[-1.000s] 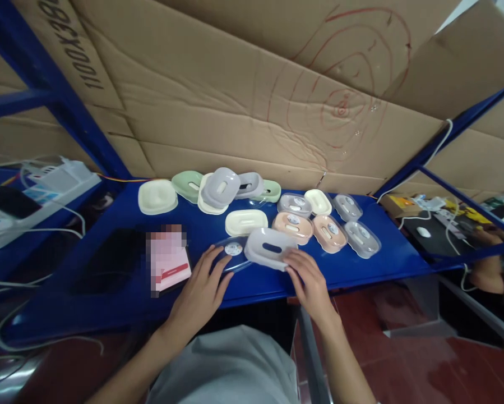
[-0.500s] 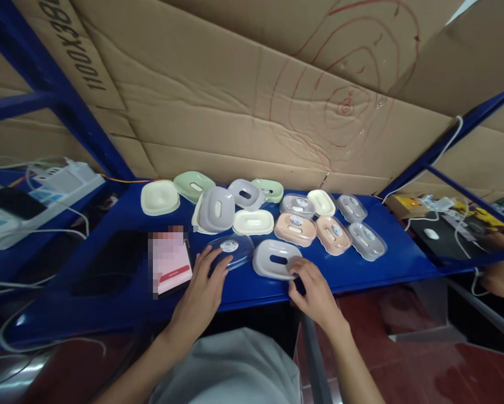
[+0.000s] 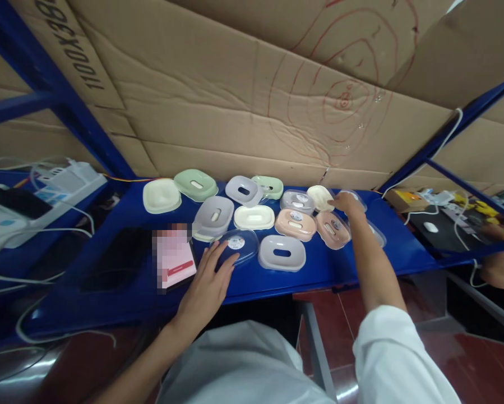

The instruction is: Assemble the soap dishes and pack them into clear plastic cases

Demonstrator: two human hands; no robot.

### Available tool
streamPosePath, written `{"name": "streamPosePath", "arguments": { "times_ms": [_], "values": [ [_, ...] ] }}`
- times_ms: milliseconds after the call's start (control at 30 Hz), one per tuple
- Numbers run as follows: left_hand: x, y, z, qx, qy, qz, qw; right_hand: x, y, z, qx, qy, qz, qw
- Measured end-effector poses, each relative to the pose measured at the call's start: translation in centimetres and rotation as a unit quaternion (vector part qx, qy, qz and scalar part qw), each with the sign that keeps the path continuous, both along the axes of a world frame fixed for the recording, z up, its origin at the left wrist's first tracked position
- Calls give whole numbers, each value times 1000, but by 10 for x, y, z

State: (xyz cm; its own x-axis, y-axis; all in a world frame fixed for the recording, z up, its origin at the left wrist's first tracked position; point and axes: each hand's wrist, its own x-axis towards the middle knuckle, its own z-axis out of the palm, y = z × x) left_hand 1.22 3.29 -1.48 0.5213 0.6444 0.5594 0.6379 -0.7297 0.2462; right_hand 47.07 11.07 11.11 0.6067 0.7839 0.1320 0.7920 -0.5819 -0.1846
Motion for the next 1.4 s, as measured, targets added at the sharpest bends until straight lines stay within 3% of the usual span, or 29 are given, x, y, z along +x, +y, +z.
{"name": "streamPosePath", "arguments": {
  "times_ms": [133, 267, 333, 400, 467, 567, 667, 767, 833, 967, 1100, 1167, 1300, 1400],
  "values": [
    [0, -1, 3, -3, 11, 6, 1000, 6, -5, -1, 92, 9, -34, 995],
    [-1, -2, 3, -14, 22, 9, 1000, -13, -69, -1, 238, -32, -30, 970],
    [-1, -2, 5, -17, 26, 17, 999, -46, -115, -10, 290, -24, 3, 957],
    [0, 1, 9, -20, 33, 19, 999, -93, -159, -27, 347, 75, 88, 931],
    [4, 6, 15, -23, 39, 14, 999, -143, -188, -46, 298, 155, 194, 922],
    [9, 17, 26, -25, 38, 6, 999, -201, -194, -70, 248, 187, 310, 899],
    [9, 18, 34, -20, 24, -1, 999, -227, -167, -83, 247, 111, 357, 894],
    [0, 4, 31, -8, 20, -51, 998, -228, -144, -86, 241, 51, 358, 901],
    [-7, -11, 24, 10, 50, -100, 994, -220, -142, -85, 230, 47, 366, 901],
    [-19, -35, 10, 30, 85, -106, 990, -188, -165, -88, 212, 46, 369, 904],
    [-27, -41, 6, 33, 93, -98, 990, -158, -190, -99, 146, -2, 380, 914],
    [-30, -41, 6, 26, 93, -96, 991, -151, -196, -102, 157, -3, 369, 916],
    [-29, -43, 3, -6, 71, -84, 994, -160, -197, -93, 237, 91, 341, 905],
    [-25, -41, 0, -45, 18, -67, 997, -183, -193, -81, 170, 133, 442, 871]
  ]
}}
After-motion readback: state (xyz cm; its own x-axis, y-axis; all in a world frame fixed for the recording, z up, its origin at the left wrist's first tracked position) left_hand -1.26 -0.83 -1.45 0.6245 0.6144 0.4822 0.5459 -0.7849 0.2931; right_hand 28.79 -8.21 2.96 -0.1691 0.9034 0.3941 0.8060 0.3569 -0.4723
